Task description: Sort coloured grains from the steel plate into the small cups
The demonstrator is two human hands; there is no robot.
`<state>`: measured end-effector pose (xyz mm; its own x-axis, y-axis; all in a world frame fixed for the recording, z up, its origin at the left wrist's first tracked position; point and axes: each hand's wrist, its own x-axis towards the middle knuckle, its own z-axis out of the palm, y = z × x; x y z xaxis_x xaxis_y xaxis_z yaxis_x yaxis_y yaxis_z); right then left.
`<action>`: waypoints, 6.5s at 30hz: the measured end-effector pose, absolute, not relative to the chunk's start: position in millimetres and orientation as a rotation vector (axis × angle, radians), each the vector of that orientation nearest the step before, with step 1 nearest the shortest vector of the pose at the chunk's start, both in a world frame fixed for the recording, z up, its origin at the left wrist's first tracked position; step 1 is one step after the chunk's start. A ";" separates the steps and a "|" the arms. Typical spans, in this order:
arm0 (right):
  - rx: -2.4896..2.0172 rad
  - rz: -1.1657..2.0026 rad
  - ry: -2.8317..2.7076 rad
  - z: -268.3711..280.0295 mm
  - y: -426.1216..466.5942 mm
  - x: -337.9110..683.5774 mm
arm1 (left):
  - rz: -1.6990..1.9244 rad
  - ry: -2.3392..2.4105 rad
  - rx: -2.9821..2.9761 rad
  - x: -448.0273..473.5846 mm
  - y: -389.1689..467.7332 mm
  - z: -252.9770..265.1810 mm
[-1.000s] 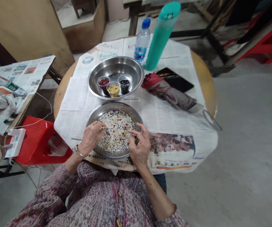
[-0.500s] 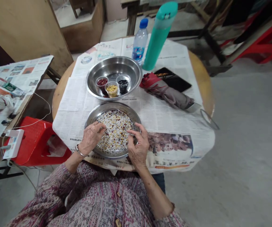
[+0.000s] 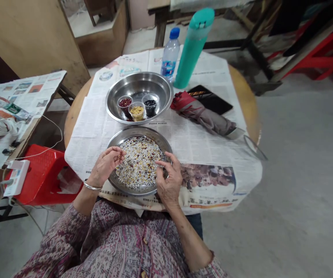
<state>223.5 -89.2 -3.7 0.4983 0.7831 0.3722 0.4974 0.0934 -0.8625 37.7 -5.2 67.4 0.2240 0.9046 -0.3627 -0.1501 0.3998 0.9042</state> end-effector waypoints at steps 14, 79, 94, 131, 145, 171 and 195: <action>-1.550 0.297 -1.159 -8.4 -88.2 224.1 | 0.519 1.592 2.287 52.1 5.4 47.0; -1.542 0.301 -1.128 -3.5 -86.0 223.6 | 0.741 1.139 1.120 49.5 14.0 59.9; -1.544 0.314 -1.118 -4.7 -86.7 223.7 | 0.466 1.317 2.275 54.3 7.3 47.5; -1.540 0.301 -1.153 -8.9 -86.4 223.4 | 0.938 0.699 -0.062 76.6 31.8 112.9; -1.524 0.337 -1.133 -10.7 -84.9 223.4 | 1.156 0.870 1.023 133.7 150.6 121.8; -1.483 0.326 -1.104 -9.2 -81.6 223.3 | 1.159 0.892 1.432 119.9 105.7 120.4; -1.466 0.288 -1.103 -9.2 -82.3 224.9 | 0.568 0.865 2.043 86.7 -14.7 49.1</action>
